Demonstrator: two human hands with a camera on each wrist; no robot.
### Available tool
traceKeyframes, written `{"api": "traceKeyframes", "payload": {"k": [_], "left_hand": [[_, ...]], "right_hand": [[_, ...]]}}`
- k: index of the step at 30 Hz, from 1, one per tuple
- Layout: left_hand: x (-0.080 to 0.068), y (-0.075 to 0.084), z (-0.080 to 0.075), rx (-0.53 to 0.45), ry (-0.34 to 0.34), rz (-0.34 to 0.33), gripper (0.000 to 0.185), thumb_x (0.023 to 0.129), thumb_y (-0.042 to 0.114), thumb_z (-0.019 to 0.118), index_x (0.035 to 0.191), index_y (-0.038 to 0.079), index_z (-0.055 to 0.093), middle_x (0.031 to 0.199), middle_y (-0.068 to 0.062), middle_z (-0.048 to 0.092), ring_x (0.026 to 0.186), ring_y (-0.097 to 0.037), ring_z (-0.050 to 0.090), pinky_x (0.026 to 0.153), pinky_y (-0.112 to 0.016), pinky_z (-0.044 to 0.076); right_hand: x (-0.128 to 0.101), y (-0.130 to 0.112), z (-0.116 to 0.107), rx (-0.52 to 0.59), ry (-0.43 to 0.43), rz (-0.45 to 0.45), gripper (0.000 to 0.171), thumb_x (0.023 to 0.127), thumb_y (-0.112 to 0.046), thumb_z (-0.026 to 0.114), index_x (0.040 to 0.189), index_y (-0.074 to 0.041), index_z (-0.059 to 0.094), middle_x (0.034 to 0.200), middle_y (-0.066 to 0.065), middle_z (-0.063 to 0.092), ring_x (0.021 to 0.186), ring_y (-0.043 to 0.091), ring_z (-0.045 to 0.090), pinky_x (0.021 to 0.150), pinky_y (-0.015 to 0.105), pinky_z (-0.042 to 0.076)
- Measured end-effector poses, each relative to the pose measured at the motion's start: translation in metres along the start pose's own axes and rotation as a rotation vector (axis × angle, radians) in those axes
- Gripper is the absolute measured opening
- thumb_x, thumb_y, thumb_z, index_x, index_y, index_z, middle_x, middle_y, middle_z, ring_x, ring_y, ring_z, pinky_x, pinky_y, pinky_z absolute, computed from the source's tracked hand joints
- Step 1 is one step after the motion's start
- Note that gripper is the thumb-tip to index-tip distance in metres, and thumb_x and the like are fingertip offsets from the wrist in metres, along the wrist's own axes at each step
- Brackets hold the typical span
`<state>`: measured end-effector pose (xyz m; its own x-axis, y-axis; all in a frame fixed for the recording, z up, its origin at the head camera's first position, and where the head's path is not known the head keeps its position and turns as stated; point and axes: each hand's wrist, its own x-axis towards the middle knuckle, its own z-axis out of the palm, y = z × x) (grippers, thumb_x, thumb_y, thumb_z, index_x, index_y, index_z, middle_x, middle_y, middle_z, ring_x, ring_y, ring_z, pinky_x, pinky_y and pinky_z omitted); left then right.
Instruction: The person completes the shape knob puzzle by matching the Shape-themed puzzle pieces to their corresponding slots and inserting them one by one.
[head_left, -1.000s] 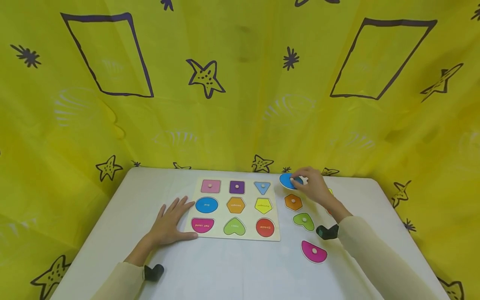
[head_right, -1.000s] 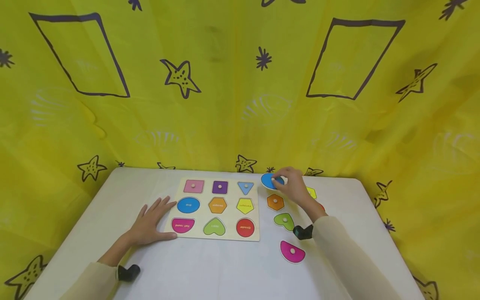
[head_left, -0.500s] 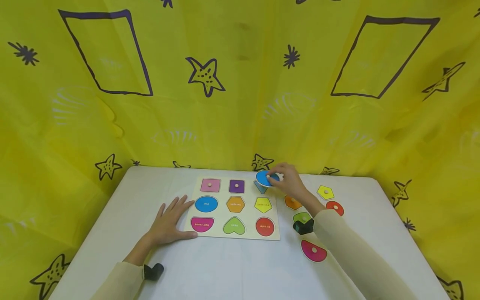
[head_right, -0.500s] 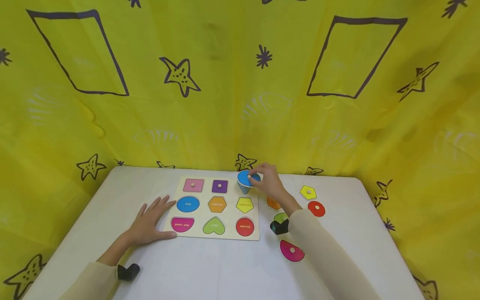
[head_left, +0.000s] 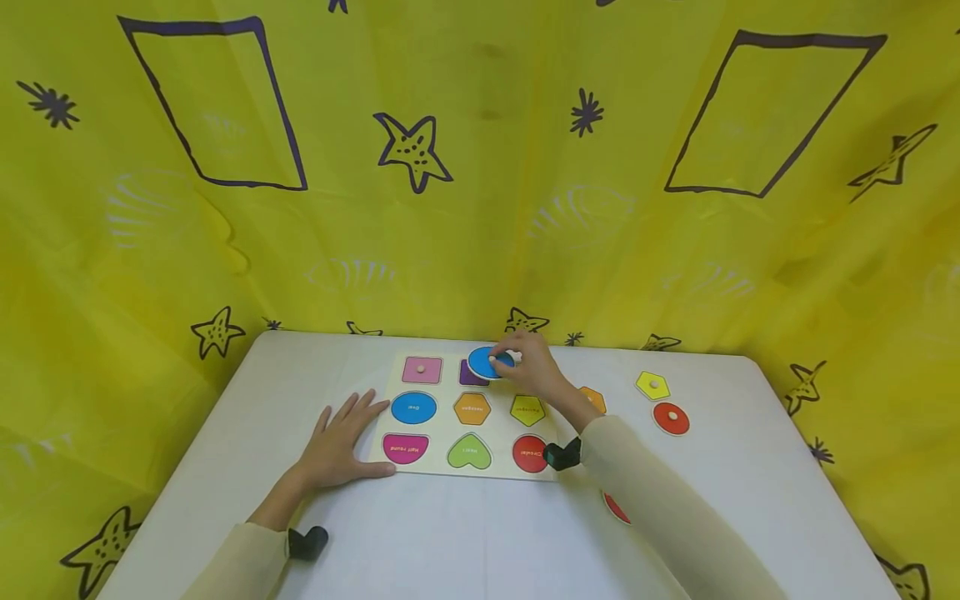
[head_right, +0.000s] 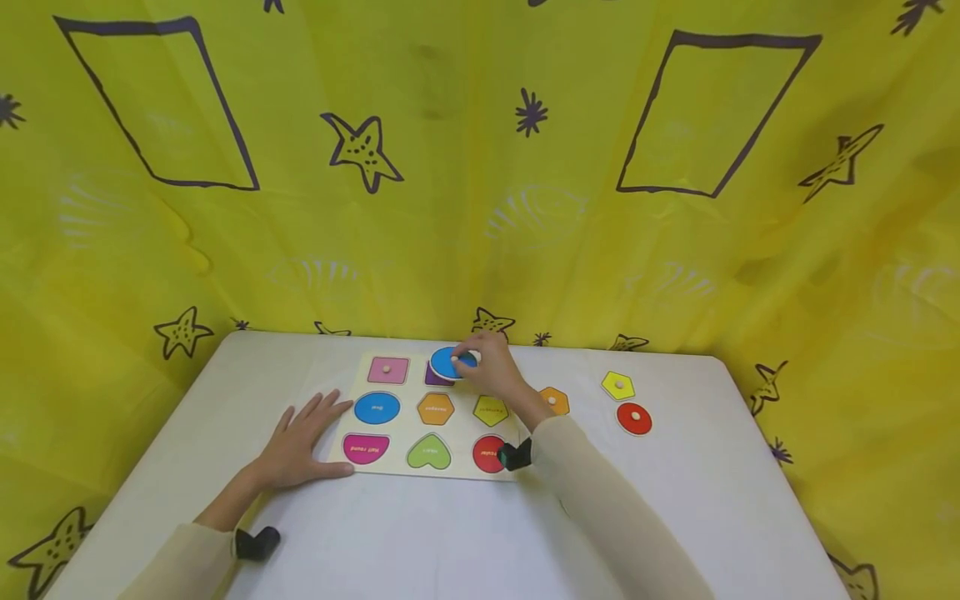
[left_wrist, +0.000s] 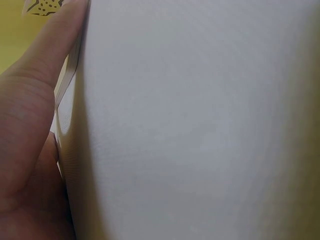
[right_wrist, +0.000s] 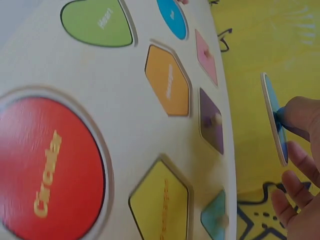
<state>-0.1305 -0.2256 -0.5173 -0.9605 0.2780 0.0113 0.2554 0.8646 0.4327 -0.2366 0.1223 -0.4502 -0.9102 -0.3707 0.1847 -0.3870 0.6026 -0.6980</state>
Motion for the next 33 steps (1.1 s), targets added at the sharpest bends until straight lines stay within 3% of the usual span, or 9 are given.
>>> {"api": "traceKeyframes", "payload": {"k": [8, 14, 17, 24, 33], "left_hand": [[-0.001, 0.001, 0.0, 0.005, -0.011, -0.004, 0.107, 0.071, 0.068, 0.081, 0.158, 0.018, 0.042, 0.167, -0.017, 0.029, 0.154, -0.045, 0.015, 0.118, -0.074, 0.002], [-0.003, 0.005, -0.001, -0.002, -0.026, -0.009, 0.107, 0.072, 0.068, 0.08, 0.158, 0.017, 0.042, 0.167, -0.017, 0.028, 0.154, -0.046, 0.015, 0.117, -0.075, 0.003], [-0.004, 0.006, -0.002, 0.001, -0.03, -0.005, 0.107, 0.072, 0.068, 0.08, 0.158, 0.017, 0.042, 0.166, -0.018, 0.029, 0.154, -0.046, 0.016, 0.117, -0.075, 0.003], [-0.003, 0.007, -0.004, 0.014, -0.022, 0.005, 0.106, 0.073, 0.068, 0.08, 0.157, 0.016, 0.042, 0.166, -0.018, 0.029, 0.153, -0.047, 0.017, 0.116, -0.076, 0.004], [0.0, 0.001, -0.003, 0.01, -0.02, 0.006, 0.106, 0.073, 0.07, 0.079, 0.158, 0.018, 0.041, 0.167, -0.017, 0.028, 0.154, -0.045, 0.015, 0.117, -0.075, 0.002]], "right_hand": [[0.008, -0.015, 0.031, 0.025, -0.022, 0.0, 0.009, 0.094, -0.013, 0.075, 0.1, -0.008, 0.08, 0.119, 0.013, 0.067, 0.12, 0.033, 0.055, 0.103, 0.051, 0.048], [0.009, -0.026, 0.056, 0.052, -0.051, 0.006, 0.01, 0.095, -0.014, 0.076, 0.102, -0.01, 0.081, 0.117, 0.01, 0.066, 0.113, 0.026, 0.053, 0.091, 0.036, 0.052], [0.008, -0.031, 0.067, 0.049, -0.077, 0.005, 0.011, 0.095, -0.015, 0.075, 0.103, -0.01, 0.081, 0.117, 0.009, 0.065, 0.108, 0.025, 0.051, 0.085, 0.035, 0.05], [0.011, -0.04, 0.091, 0.031, -0.104, -0.012, 0.013, 0.096, -0.018, 0.074, 0.104, -0.011, 0.081, 0.12, 0.009, 0.066, 0.122, 0.028, 0.052, 0.109, 0.051, 0.04], [0.012, -0.043, 0.114, -0.016, -0.107, 0.008, 0.012, 0.096, -0.023, 0.073, 0.101, -0.016, 0.081, 0.119, 0.004, 0.066, 0.122, 0.024, 0.052, 0.114, 0.048, 0.037]]}}
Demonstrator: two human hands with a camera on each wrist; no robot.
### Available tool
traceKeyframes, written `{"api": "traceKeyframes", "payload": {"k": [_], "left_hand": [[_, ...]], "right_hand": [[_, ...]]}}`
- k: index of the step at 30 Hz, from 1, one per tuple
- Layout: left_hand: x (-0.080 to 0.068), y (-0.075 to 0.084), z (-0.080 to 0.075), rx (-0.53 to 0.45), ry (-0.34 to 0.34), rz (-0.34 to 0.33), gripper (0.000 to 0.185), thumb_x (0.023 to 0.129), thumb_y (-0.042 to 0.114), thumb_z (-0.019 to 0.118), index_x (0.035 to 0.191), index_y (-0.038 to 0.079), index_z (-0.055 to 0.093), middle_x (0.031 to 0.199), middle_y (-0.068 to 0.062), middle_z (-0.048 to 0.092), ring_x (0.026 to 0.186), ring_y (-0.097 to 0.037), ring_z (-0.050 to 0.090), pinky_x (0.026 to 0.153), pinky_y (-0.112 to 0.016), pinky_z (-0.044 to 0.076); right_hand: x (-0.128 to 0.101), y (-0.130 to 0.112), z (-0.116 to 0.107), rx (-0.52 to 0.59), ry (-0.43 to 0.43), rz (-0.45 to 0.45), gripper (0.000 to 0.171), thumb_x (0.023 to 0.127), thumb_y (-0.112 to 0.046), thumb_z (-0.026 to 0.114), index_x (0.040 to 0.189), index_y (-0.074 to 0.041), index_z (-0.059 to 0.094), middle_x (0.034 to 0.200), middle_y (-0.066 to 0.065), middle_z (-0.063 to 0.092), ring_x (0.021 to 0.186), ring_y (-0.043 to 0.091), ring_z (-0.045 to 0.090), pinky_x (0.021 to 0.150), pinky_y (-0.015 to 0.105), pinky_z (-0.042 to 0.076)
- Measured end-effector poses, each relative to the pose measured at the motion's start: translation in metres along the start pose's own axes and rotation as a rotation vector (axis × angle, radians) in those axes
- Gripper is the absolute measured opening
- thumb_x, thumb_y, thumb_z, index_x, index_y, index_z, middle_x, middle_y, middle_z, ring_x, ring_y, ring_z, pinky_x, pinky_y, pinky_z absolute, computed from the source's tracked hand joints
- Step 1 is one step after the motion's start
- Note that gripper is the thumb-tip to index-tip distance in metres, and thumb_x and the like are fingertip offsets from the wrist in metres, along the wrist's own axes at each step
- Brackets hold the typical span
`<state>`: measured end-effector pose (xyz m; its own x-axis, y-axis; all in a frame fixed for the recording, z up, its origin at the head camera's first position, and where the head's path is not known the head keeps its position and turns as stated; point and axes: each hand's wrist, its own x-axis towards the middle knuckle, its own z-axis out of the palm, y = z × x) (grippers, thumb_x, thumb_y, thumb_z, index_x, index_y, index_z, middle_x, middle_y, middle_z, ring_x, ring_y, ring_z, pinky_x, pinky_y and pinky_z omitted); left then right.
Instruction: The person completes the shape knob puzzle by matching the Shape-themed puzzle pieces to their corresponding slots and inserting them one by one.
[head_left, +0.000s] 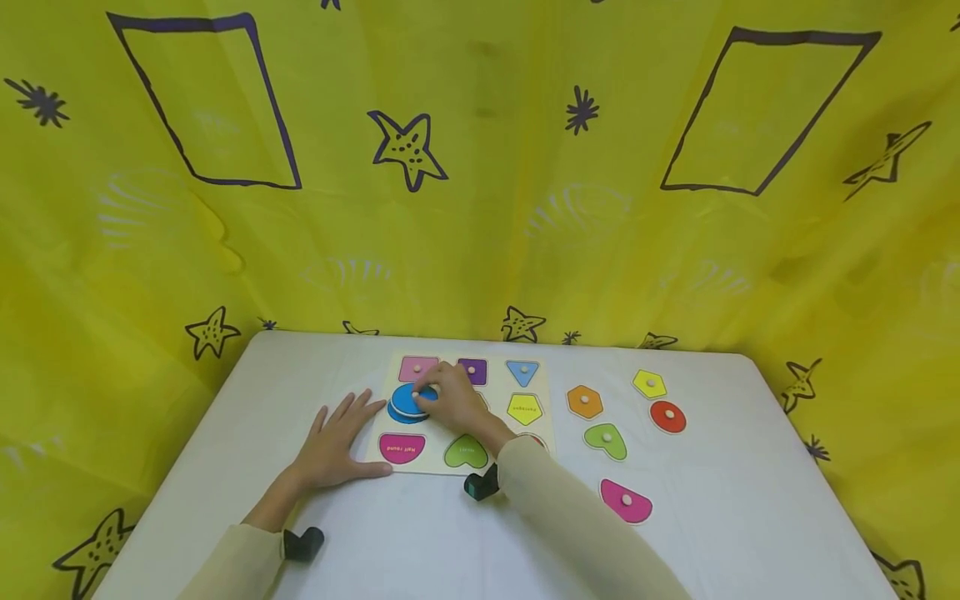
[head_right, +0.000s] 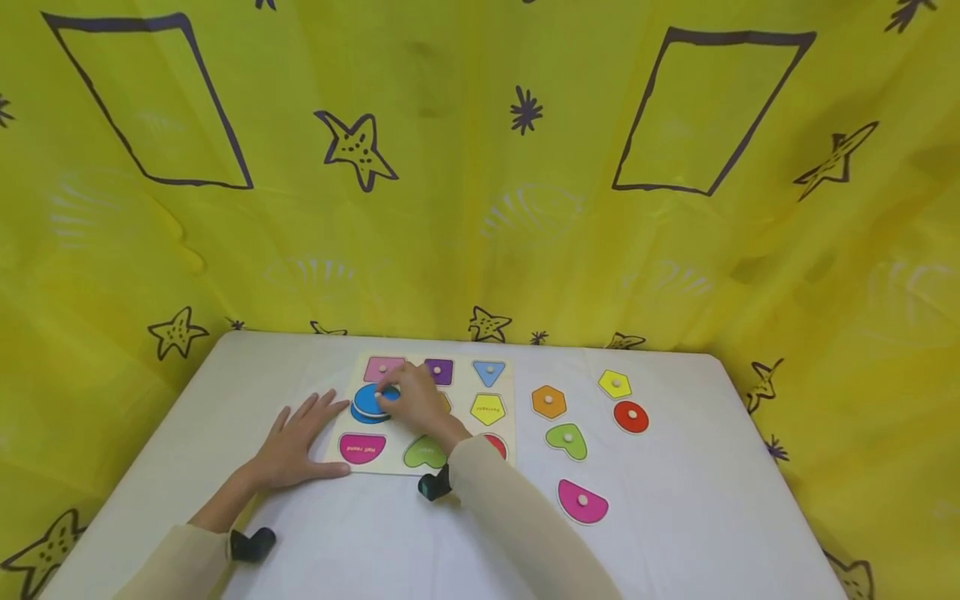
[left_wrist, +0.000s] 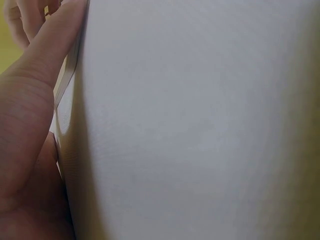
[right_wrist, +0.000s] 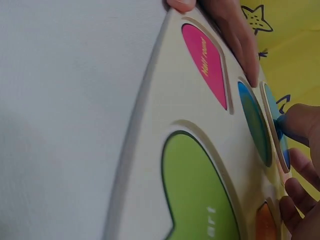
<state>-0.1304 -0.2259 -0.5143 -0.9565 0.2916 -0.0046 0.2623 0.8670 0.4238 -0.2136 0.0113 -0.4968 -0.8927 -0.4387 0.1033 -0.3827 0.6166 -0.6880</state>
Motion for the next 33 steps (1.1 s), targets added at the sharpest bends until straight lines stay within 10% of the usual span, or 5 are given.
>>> {"api": "traceKeyframes", "payload": {"k": [33], "left_hand": [[0.0, 0.001, 0.0, 0.005, 0.012, 0.0, 0.107, 0.072, 0.069, 0.08, 0.157, 0.016, 0.043, 0.166, -0.017, 0.029, 0.154, -0.045, 0.016, 0.117, -0.075, 0.002]], "right_hand": [[-0.008, -0.005, 0.016, -0.16, 0.03, 0.026, 0.014, 0.095, -0.033, 0.074, 0.102, -0.024, 0.082, 0.123, 0.002, 0.064, 0.116, 0.023, 0.047, 0.099, 0.041, 0.044]]}}
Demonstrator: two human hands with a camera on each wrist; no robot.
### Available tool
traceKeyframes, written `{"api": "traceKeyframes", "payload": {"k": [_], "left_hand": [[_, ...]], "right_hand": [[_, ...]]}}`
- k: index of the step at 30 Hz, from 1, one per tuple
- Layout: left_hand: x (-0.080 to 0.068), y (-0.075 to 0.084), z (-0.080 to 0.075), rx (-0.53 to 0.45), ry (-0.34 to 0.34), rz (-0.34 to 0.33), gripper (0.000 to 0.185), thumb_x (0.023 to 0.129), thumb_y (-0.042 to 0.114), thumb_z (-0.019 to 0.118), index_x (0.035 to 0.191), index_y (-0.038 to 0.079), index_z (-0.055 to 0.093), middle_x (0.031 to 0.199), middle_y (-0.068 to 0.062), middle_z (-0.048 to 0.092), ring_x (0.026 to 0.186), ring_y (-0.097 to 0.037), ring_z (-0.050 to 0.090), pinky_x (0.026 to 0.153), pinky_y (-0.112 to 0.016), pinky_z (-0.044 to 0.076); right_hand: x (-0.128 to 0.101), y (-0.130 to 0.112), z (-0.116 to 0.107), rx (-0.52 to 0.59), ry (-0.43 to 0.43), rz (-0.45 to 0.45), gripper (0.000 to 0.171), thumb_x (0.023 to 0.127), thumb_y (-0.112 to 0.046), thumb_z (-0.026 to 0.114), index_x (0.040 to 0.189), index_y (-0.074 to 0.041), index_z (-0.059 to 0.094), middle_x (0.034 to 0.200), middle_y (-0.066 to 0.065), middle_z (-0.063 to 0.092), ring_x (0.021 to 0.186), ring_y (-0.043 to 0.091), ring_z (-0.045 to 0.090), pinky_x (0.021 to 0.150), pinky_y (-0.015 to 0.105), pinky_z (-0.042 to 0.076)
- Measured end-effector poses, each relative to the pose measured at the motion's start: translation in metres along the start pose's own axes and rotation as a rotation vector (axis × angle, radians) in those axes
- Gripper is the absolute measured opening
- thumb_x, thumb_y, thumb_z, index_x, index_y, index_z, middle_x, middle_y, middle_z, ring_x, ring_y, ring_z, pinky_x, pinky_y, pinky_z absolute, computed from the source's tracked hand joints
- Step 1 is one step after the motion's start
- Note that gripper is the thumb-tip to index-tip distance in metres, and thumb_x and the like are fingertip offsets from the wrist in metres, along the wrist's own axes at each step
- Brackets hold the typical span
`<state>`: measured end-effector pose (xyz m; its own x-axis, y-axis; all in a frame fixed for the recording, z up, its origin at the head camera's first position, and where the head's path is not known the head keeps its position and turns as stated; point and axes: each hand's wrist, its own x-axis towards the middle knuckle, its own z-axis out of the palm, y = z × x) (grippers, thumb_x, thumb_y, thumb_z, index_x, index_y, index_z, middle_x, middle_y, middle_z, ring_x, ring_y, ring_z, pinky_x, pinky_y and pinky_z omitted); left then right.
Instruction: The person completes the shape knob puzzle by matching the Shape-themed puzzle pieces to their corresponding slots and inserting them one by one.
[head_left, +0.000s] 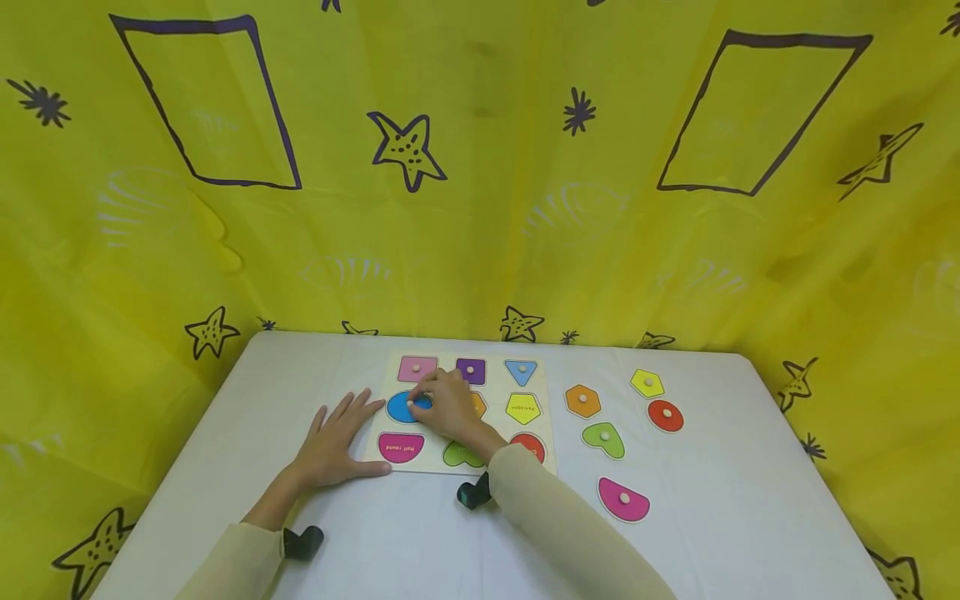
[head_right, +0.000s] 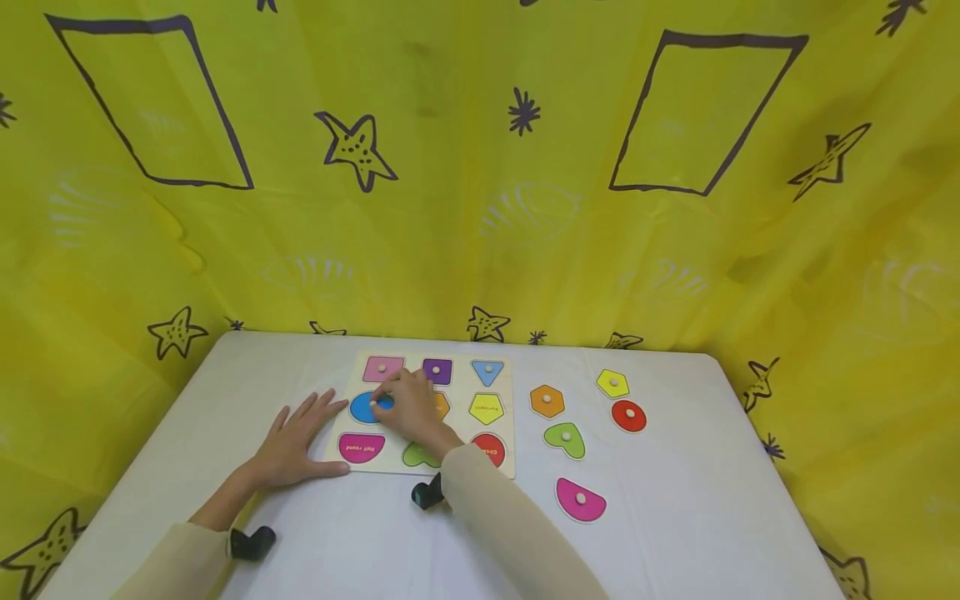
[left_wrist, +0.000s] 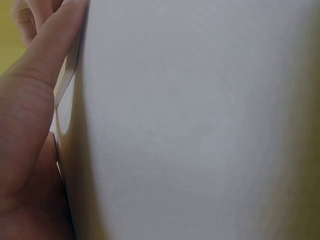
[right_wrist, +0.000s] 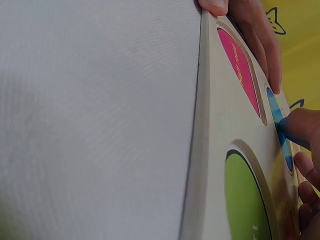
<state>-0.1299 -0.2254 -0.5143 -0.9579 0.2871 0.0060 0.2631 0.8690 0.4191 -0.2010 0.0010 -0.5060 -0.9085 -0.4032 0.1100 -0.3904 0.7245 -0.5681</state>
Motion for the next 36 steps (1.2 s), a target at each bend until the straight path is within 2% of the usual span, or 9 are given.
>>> {"api": "traceKeyframes", "payload": {"k": [12, 26, 30, 36], "left_hand": [[-0.001, 0.004, -0.003, -0.006, 0.003, 0.007, 0.106, 0.073, 0.068, 0.08, 0.157, 0.016, 0.043, 0.166, -0.017, 0.029, 0.154, -0.046, 0.017, 0.117, -0.075, 0.003], [-0.001, 0.001, -0.001, -0.006, -0.004, -0.001, 0.106, 0.072, 0.069, 0.08, 0.157, 0.017, 0.043, 0.167, -0.017, 0.029, 0.154, -0.045, 0.016, 0.117, -0.075, 0.002], [0.0, 0.001, -0.001, -0.013, -0.006, 0.001, 0.106, 0.073, 0.068, 0.08, 0.157, 0.017, 0.043, 0.167, -0.017, 0.029, 0.154, -0.045, 0.016, 0.118, -0.074, 0.002], [0.0, 0.002, -0.002, -0.02, -0.014, -0.008, 0.106, 0.072, 0.068, 0.08, 0.157, 0.018, 0.043, 0.167, -0.017, 0.028, 0.154, -0.045, 0.016, 0.118, -0.074, 0.002]], "right_hand": [[0.0, 0.0, -0.003, 0.016, -0.003, 0.004, 0.015, 0.095, -0.033, 0.075, 0.104, -0.023, 0.082, 0.124, 0.003, 0.064, 0.117, 0.023, 0.048, 0.099, 0.042, 0.045], [-0.001, 0.001, -0.005, 0.005, -0.027, -0.014, 0.015, 0.096, -0.034, 0.074, 0.104, -0.024, 0.081, 0.124, 0.004, 0.064, 0.116, 0.023, 0.047, 0.098, 0.041, 0.044], [0.0, 0.005, -0.011, 0.015, -0.062, -0.055, 0.019, 0.096, -0.034, 0.074, 0.11, -0.022, 0.079, 0.123, 0.002, 0.065, 0.116, 0.024, 0.05, 0.1, 0.042, 0.045], [-0.004, 0.014, -0.033, 0.118, -0.105, -0.091, 0.026, 0.097, -0.027, 0.072, 0.121, -0.018, 0.075, 0.125, 0.002, 0.065, 0.124, 0.023, 0.05, 0.107, 0.044, 0.045]]}}
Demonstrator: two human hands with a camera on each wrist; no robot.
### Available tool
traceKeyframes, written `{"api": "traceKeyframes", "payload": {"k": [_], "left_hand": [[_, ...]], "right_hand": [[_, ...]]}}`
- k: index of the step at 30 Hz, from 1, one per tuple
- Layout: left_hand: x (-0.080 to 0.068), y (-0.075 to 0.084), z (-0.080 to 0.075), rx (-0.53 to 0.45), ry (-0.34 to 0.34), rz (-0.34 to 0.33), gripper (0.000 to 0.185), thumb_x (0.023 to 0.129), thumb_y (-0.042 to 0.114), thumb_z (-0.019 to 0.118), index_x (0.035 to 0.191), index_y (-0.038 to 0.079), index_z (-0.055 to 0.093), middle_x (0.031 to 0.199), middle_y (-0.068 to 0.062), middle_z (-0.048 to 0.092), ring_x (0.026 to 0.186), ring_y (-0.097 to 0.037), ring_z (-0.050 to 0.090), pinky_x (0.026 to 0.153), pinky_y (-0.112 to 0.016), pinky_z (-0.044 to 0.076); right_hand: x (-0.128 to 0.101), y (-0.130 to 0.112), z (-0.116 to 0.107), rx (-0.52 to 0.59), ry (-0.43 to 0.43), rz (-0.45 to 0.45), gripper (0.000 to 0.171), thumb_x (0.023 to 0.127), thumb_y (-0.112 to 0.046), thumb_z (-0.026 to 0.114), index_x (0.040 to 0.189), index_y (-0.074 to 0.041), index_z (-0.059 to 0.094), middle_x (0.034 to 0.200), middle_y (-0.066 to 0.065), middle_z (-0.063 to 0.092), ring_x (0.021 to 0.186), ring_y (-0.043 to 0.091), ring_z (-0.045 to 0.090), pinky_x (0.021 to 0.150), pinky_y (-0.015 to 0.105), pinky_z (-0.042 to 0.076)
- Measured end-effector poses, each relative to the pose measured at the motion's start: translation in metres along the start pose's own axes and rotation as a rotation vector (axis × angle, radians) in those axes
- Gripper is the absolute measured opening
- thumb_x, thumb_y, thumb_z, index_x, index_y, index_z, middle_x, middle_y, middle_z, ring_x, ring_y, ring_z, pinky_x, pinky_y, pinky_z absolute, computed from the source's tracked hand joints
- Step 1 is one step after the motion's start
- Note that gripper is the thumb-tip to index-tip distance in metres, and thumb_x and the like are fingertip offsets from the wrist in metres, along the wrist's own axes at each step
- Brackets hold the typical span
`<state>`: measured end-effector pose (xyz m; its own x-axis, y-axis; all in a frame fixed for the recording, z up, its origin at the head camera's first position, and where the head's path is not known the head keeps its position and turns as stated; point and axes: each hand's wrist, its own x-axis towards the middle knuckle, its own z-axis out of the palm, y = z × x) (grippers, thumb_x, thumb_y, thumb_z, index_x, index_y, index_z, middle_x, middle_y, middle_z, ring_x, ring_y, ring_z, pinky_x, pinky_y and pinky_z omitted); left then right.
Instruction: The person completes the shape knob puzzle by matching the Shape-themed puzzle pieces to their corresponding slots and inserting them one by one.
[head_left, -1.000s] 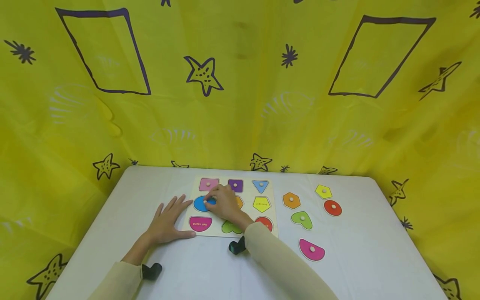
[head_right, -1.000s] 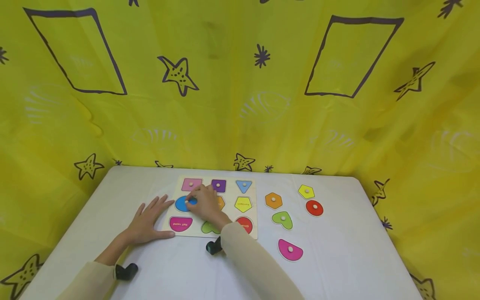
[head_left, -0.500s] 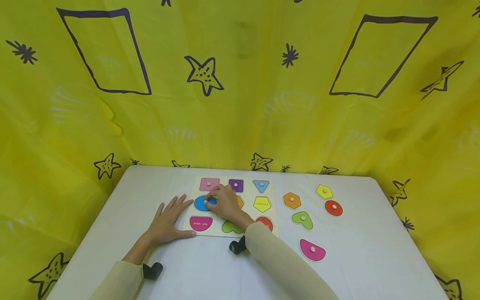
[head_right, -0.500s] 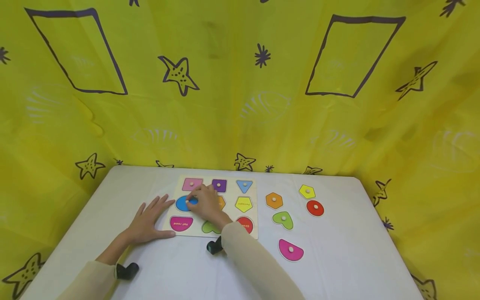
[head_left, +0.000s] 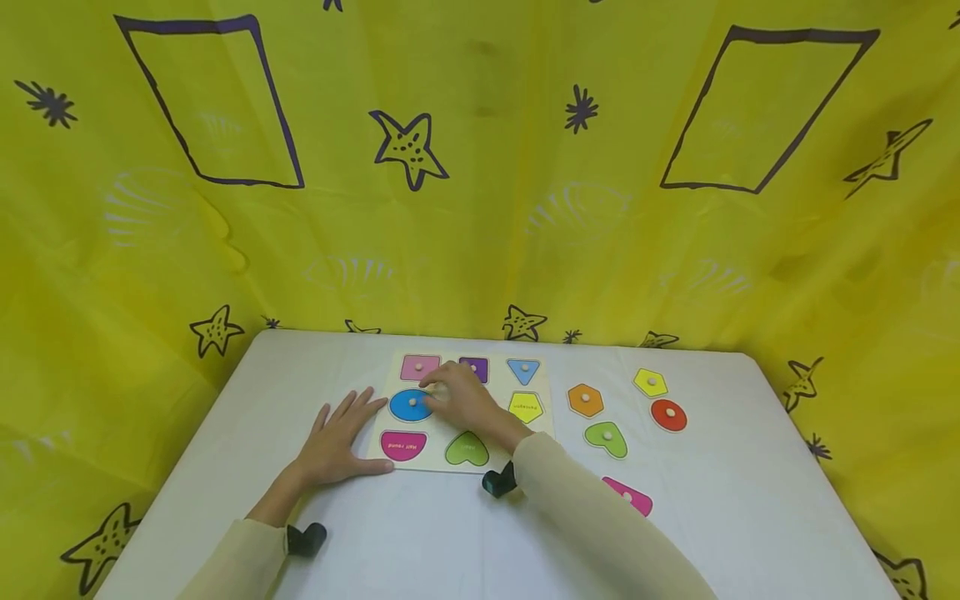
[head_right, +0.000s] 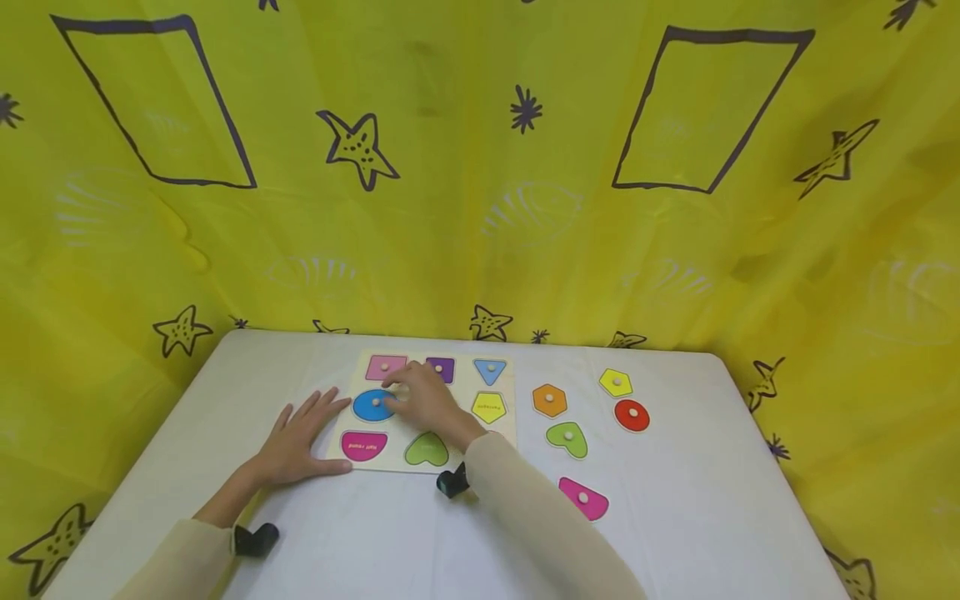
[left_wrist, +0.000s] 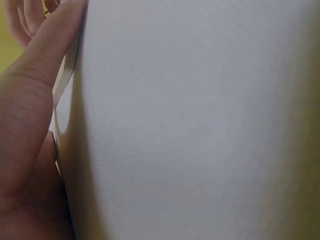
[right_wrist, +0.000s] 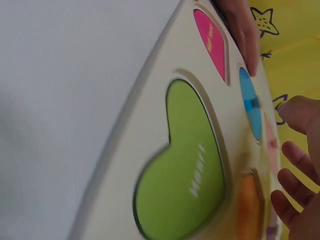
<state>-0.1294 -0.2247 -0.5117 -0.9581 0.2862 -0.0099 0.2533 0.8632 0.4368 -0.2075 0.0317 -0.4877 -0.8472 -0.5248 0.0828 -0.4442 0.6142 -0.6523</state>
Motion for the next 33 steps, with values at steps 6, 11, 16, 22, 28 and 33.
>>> {"api": "traceKeyframes", "payload": {"k": [6, 11, 16, 22, 28, 33], "left_hand": [[0.002, 0.0, 0.001, -0.018, 0.018, 0.026, 0.107, 0.072, 0.069, 0.08, 0.157, 0.016, 0.042, 0.166, -0.019, 0.029, 0.153, -0.047, 0.016, 0.117, -0.075, 0.003], [0.004, 0.0, 0.001, -0.015, 0.018, 0.035, 0.107, 0.072, 0.068, 0.08, 0.157, 0.017, 0.042, 0.166, -0.019, 0.029, 0.153, -0.046, 0.016, 0.118, -0.074, 0.003], [0.005, 0.0, 0.003, -0.012, 0.01, 0.032, 0.107, 0.071, 0.069, 0.08, 0.156, 0.017, 0.043, 0.165, -0.019, 0.03, 0.153, -0.047, 0.017, 0.117, -0.075, 0.004], [0.005, -0.002, 0.007, -0.015, 0.013, 0.031, 0.108, 0.07, 0.071, 0.079, 0.157, 0.018, 0.042, 0.166, -0.018, 0.029, 0.153, -0.046, 0.016, 0.117, -0.075, 0.003], [0.004, -0.004, 0.006, -0.011, 0.0, 0.016, 0.107, 0.071, 0.067, 0.081, 0.158, 0.019, 0.042, 0.167, -0.016, 0.028, 0.154, -0.044, 0.015, 0.118, -0.073, 0.002], [0.003, -0.005, 0.006, -0.007, 0.012, 0.018, 0.108, 0.071, 0.068, 0.08, 0.158, 0.017, 0.041, 0.167, -0.017, 0.028, 0.154, -0.045, 0.015, 0.118, -0.074, 0.003]], "right_hand": [[-0.011, 0.011, -0.03, 0.042, 0.008, -0.024, 0.027, 0.099, -0.022, 0.071, 0.124, -0.014, 0.073, 0.124, 0.006, 0.064, 0.117, 0.027, 0.052, 0.097, 0.042, 0.049], [-0.022, 0.026, -0.052, 0.042, 0.058, 0.001, 0.024, 0.097, -0.019, 0.073, 0.119, -0.011, 0.075, 0.122, 0.007, 0.066, 0.115, 0.029, 0.053, 0.094, 0.041, 0.049], [-0.039, 0.043, -0.074, -0.004, 0.092, 0.016, 0.025, 0.096, -0.018, 0.074, 0.119, -0.01, 0.075, 0.123, 0.008, 0.067, 0.12, 0.032, 0.055, 0.102, 0.051, 0.046], [-0.063, 0.071, -0.099, -0.016, 0.171, 0.022, 0.024, 0.094, -0.013, 0.075, 0.117, -0.006, 0.075, 0.12, 0.012, 0.069, 0.114, 0.038, 0.06, 0.101, 0.056, 0.045], [-0.089, 0.097, -0.119, 0.01, 0.213, 0.126, 0.027, 0.095, -0.014, 0.074, 0.121, -0.007, 0.074, 0.128, 0.015, 0.067, 0.116, 0.041, 0.06, 0.097, 0.057, 0.051], [-0.103, 0.116, -0.128, 0.025, 0.19, 0.272, 0.03, 0.098, -0.021, 0.071, 0.126, -0.01, 0.072, 0.138, 0.017, 0.06, 0.124, 0.042, 0.054, 0.097, 0.056, 0.053]]}}
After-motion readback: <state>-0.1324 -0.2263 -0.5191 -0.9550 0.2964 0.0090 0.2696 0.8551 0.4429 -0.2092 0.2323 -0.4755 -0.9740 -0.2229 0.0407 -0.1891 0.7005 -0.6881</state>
